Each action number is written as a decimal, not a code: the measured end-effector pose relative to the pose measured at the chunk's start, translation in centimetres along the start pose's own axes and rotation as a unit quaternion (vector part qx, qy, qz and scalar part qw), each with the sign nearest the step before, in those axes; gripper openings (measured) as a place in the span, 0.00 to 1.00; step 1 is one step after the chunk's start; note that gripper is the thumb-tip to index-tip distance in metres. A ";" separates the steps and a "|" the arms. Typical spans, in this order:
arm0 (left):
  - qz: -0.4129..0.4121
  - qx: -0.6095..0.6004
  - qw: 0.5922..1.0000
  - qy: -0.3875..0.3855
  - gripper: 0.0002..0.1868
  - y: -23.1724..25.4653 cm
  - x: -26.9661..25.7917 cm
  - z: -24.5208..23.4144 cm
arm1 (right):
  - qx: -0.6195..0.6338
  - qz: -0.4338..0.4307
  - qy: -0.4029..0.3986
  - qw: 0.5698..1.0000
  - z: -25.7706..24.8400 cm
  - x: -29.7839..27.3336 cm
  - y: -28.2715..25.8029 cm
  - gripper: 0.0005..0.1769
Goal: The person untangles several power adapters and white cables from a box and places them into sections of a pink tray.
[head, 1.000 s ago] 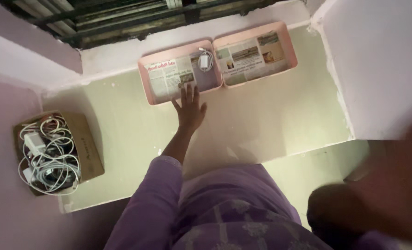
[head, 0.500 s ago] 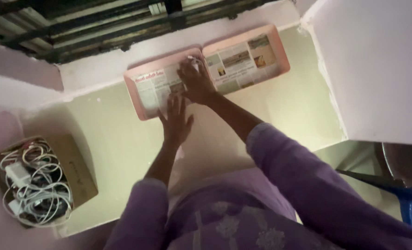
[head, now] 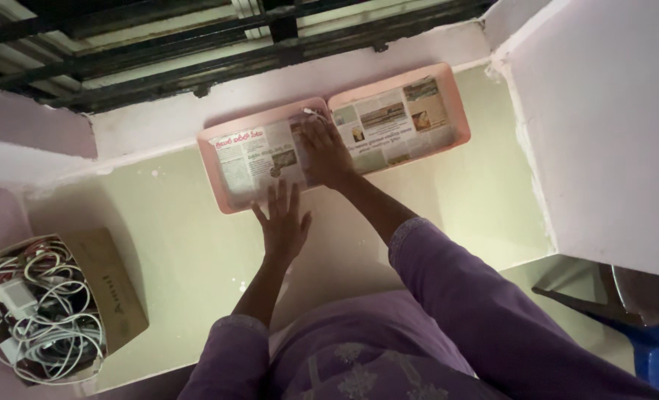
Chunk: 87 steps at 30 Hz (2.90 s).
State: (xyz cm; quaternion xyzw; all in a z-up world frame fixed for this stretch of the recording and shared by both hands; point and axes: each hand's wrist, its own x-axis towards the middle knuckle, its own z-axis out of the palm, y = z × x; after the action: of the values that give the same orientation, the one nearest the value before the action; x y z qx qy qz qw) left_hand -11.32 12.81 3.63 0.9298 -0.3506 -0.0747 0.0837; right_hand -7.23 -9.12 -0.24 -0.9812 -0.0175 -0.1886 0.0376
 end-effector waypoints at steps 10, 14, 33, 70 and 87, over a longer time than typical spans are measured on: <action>-0.001 -0.007 0.999 0.045 0.42 -0.5 -1.1 1.3 | 0.033 0.054 -0.176 0.982 -1.3 -1.2 0.7 0.54; -0.001 -0.022 0.999 0.040 0.43 -0.6 -2.2 0.8 | 0.030 0.041 -0.140 0.989 -0.9 -2.8 0.8 0.51; -0.075 -0.111 0.990 0.044 0.30 -8.7 -13.2 -11.0 | 0.176 -0.109 -0.163 0.965 -7.9 0.3 -13.6 0.37; -0.201 -0.480 0.755 0.399 0.31 -32.0 -19.2 -32.0 | 0.677 -0.057 -0.208 0.704 -13.6 14.6 -45.9 0.45; 0.071 -0.566 0.682 0.457 0.14 -27.0 -17.4 -50.6 | 0.748 -0.017 -0.338 0.571 -20.1 18.0 -40.1 0.14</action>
State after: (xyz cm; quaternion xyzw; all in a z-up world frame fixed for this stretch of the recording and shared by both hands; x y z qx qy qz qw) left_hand 3.02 49.52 48.72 0.5964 -0.2245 0.1817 0.7489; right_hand 0.09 29.60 27.76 -0.5957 -0.1801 0.2365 0.7462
